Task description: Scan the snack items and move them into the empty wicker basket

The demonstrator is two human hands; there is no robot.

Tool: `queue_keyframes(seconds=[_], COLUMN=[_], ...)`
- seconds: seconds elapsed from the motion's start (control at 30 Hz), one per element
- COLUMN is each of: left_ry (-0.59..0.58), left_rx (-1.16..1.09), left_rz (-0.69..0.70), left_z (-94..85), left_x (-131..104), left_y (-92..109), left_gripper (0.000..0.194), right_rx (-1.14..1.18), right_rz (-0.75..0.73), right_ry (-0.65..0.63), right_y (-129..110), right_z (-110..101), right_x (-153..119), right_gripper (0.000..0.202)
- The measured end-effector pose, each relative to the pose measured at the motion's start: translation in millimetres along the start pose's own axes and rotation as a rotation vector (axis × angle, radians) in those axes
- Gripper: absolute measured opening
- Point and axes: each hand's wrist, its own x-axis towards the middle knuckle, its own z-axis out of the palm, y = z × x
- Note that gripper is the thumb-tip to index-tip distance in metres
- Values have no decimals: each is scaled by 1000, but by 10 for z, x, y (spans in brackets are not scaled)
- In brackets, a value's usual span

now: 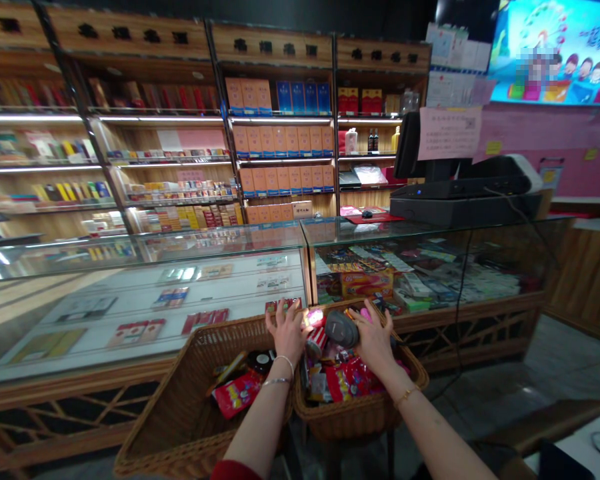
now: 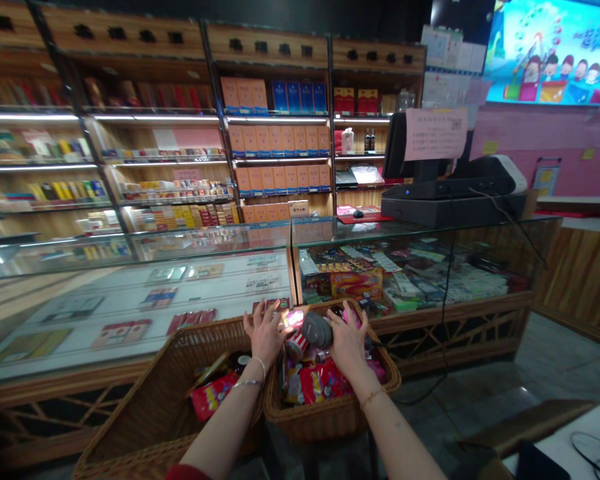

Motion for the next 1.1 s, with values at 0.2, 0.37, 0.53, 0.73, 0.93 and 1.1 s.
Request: queue_keyframes(seconds=[0.2, 0.37, 0.53, 0.73, 0.93, 1.1], left_ry=[8, 21, 24, 34, 28, 53], left_rx=[3, -2, -2, -13, -28, -34], left_rz=[7, 7, 7, 1, -9, 2], left_z=[-2, 14, 16, 20, 4, -8], left_x=[-4, -6, -13, -11, -9, -12], left_y=[5, 3, -2, 1, 11, 11], left_gripper=[21, 24, 35, 33, 31, 32], right_rx=[31, 32, 61, 36, 16, 8], right_rz=[-9, -27, -19, 4, 5, 38], right_ry=[-11, -17, -17, 1, 29, 18], right_y=[0, 25, 24, 31, 37, -41], right_z=[-29, -24, -30, -16, 18, -46], right_x=[-7, -9, -3, 19, 23, 23], right_gripper=[47, 49, 50, 43, 41, 37])
